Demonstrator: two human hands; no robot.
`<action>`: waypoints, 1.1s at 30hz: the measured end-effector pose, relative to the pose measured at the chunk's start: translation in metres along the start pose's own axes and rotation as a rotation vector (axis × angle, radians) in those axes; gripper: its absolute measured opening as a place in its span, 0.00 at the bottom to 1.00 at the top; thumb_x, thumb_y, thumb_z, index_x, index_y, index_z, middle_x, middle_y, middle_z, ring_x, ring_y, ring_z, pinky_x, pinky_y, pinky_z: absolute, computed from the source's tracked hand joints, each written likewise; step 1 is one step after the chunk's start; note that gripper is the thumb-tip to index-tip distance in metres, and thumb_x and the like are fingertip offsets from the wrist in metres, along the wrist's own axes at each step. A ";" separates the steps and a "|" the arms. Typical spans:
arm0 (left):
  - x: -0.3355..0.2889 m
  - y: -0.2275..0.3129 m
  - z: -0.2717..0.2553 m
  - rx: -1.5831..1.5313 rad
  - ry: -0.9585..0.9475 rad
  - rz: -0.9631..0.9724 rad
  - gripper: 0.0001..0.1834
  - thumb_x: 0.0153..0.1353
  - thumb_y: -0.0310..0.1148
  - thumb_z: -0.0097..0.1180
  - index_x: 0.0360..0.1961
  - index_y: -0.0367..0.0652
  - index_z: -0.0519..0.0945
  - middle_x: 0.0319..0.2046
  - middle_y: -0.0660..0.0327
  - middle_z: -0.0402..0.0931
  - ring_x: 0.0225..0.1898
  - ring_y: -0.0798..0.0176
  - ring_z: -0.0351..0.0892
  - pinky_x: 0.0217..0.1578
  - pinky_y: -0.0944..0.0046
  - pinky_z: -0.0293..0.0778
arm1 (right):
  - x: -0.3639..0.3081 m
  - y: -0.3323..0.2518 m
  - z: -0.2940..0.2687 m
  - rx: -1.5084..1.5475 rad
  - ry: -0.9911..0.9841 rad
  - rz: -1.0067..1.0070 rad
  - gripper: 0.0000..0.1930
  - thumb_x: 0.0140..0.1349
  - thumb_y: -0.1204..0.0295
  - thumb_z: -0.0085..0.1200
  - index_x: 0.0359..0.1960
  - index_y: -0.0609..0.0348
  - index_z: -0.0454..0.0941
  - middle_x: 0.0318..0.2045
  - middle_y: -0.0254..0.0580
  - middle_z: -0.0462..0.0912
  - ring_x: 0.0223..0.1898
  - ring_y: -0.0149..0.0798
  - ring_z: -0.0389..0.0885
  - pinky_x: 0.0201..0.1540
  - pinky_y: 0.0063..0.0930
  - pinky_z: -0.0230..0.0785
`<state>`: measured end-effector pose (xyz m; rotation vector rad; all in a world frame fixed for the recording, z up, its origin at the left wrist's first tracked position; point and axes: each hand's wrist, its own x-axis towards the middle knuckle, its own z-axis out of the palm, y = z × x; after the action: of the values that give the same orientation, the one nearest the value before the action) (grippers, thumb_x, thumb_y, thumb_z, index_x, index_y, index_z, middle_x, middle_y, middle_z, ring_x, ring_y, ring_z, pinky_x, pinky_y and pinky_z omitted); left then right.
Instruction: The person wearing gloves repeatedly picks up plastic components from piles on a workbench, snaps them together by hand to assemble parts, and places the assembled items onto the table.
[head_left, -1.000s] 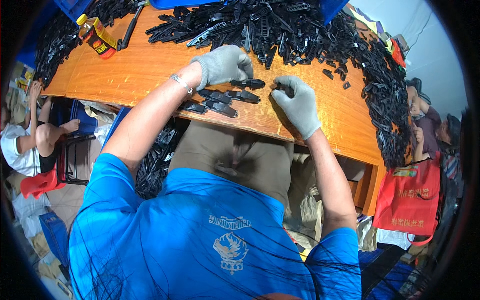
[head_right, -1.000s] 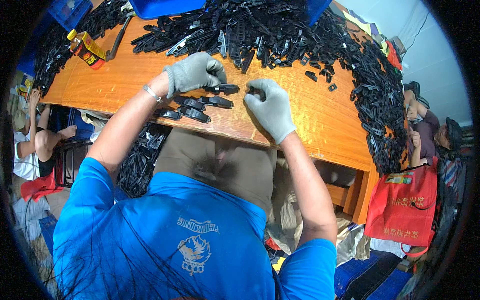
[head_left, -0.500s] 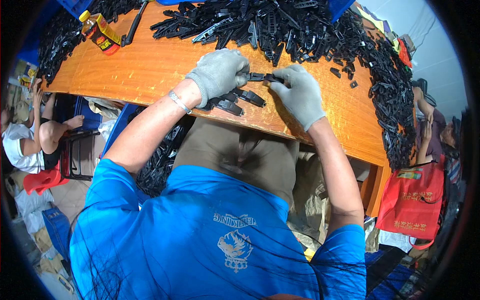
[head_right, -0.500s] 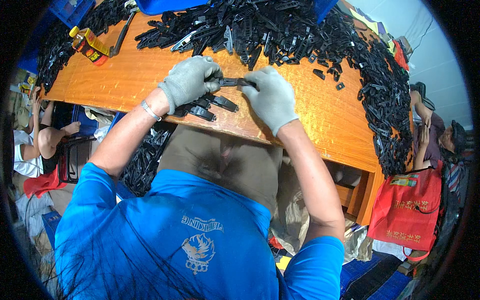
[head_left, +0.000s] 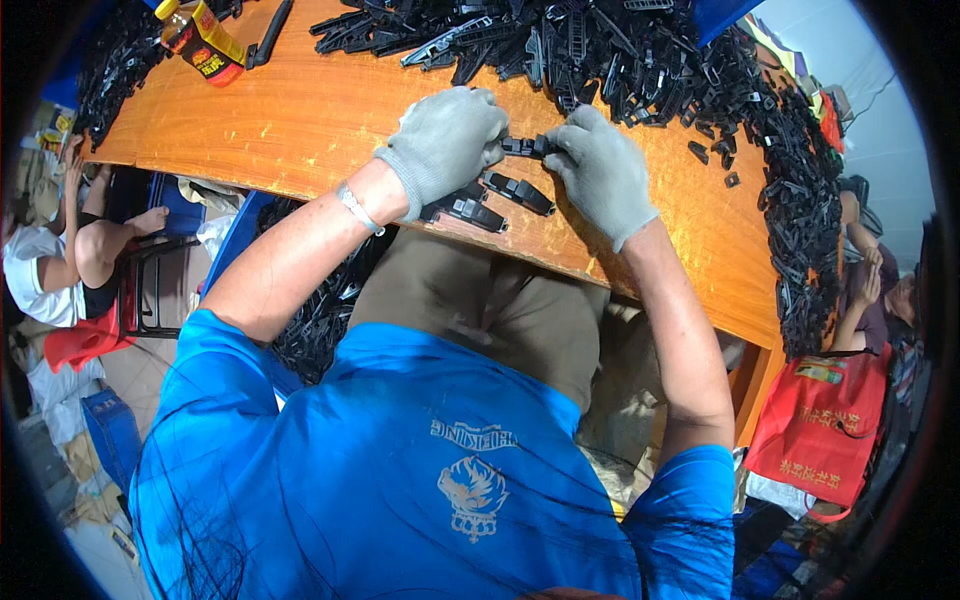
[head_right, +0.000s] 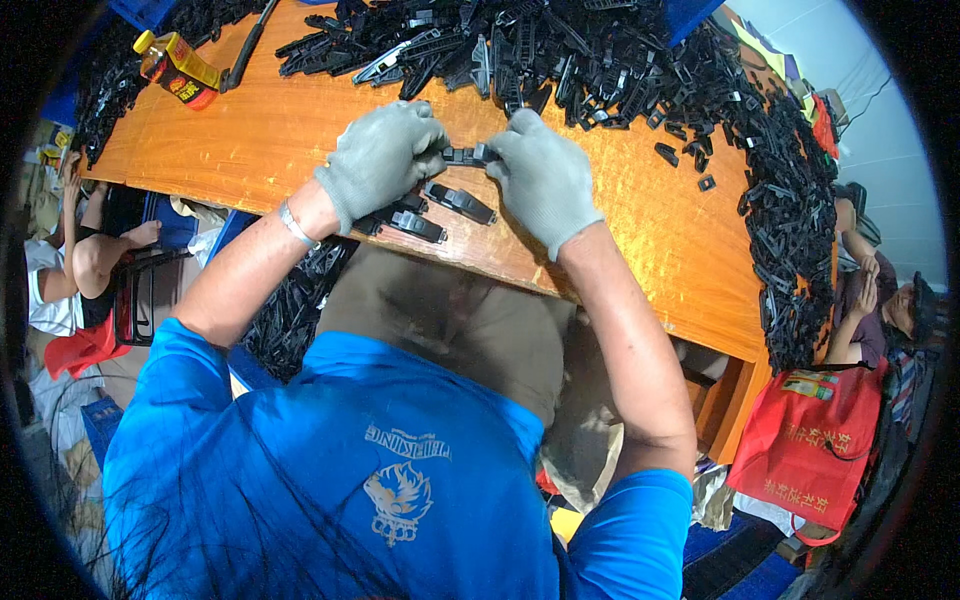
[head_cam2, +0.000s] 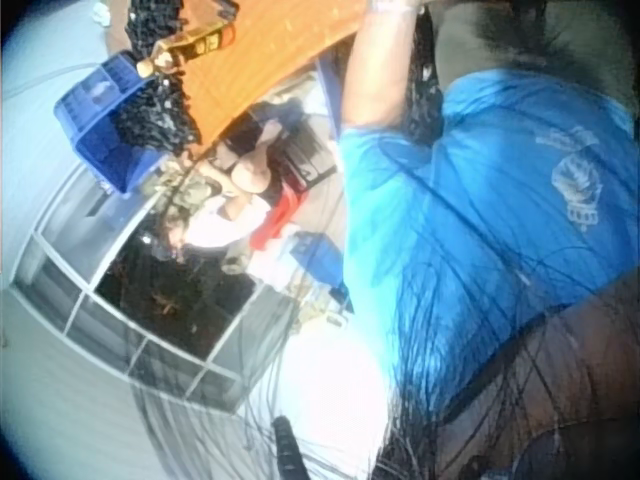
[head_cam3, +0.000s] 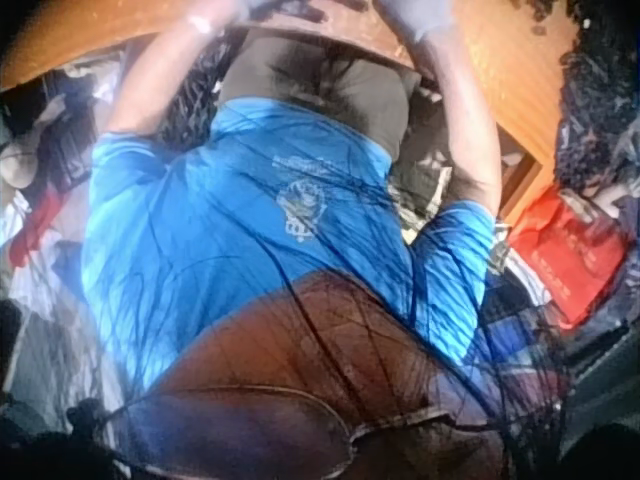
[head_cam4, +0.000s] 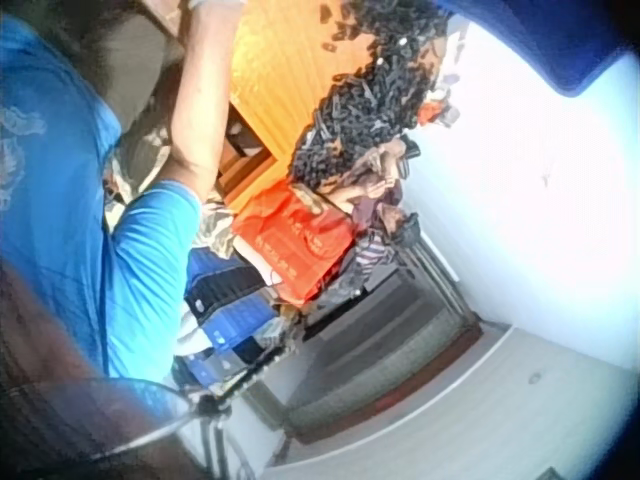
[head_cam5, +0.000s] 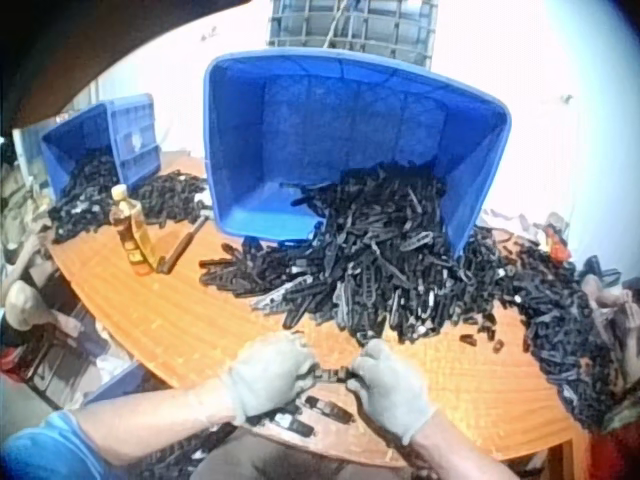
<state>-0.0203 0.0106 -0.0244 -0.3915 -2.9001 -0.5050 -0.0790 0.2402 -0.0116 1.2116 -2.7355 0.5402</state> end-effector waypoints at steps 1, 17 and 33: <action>0.002 0.002 0.002 -0.003 -0.006 0.002 0.10 0.61 0.38 0.72 0.39 0.45 0.90 0.38 0.54 0.84 0.43 0.44 0.85 0.46 0.46 0.82 | 0.002 -0.001 0.002 0.002 -0.002 0.006 0.06 0.63 0.67 0.67 0.39 0.51 0.90 0.41 0.45 0.82 0.42 0.53 0.88 0.45 0.48 0.81; 0.004 0.004 0.003 -0.057 -0.033 -0.022 0.11 0.61 0.38 0.71 0.40 0.45 0.89 0.41 0.53 0.85 0.47 0.44 0.85 0.49 0.46 0.81 | -0.006 0.002 0.015 0.179 0.093 0.028 0.11 0.65 0.65 0.67 0.47 0.50 0.89 0.45 0.43 0.85 0.47 0.52 0.87 0.50 0.45 0.80; 0.007 0.009 0.011 0.024 0.007 0.004 0.10 0.61 0.36 0.70 0.40 0.44 0.90 0.42 0.52 0.85 0.48 0.43 0.85 0.48 0.46 0.81 | 0.002 0.004 0.012 0.019 0.029 -0.110 0.07 0.63 0.64 0.68 0.42 0.47 0.90 0.39 0.42 0.83 0.41 0.51 0.87 0.44 0.48 0.80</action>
<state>-0.0260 0.0243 -0.0307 -0.3910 -2.8958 -0.4694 -0.0831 0.2369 -0.0240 1.3377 -2.6271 0.5679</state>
